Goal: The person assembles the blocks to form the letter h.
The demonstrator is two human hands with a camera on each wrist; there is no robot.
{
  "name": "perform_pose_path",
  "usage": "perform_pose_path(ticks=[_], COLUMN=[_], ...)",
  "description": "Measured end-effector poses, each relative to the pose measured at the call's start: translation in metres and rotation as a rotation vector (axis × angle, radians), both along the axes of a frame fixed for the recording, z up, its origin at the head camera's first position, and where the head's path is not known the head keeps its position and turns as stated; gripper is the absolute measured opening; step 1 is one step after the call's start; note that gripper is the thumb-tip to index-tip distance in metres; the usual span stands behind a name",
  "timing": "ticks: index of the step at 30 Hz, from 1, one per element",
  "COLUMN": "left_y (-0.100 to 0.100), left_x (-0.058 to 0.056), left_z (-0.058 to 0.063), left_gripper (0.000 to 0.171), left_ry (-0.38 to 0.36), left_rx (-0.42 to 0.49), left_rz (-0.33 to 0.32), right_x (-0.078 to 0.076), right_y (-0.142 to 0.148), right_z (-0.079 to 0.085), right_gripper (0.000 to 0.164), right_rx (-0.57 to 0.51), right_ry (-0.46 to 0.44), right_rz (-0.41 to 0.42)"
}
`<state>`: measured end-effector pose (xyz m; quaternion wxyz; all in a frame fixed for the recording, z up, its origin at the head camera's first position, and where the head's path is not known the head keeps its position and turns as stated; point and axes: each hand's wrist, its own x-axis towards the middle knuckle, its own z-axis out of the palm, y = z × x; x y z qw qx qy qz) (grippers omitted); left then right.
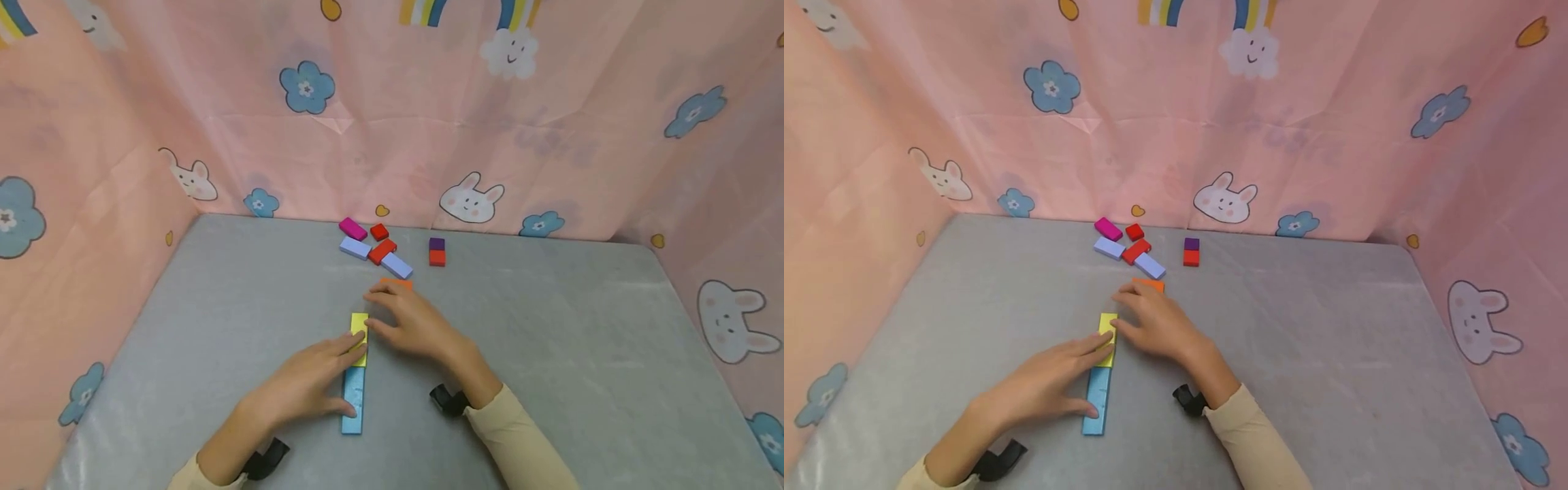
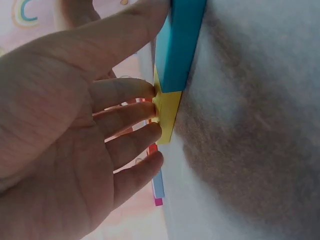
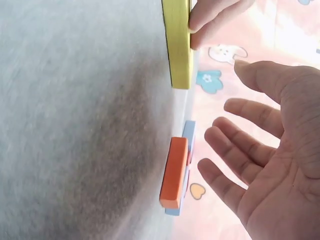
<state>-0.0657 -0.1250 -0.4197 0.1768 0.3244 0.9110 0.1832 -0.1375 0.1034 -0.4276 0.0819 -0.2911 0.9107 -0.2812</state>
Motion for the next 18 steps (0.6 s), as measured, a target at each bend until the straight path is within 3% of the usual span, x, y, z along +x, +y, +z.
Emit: perform_pose_path(ticks=[8, 18], left_y=[0.000, 0.001], left_x=[-0.001, 0.000], left_z=[-0.004, -0.006], left_gripper=[0.095, 0.095], left_ry=[-0.048, -0.037], left_rx=[0.023, 0.017], left_rz=[0.037, 0.070], right_x=[-0.006, -0.017], right_y=[0.003, -0.005], right_z=[-0.003, 0.000], right_gripper=[0.048, 0.042], right_rx=[0.025, 0.124], right_ry=[0.045, 0.057], right_rz=[-0.080, -0.247])
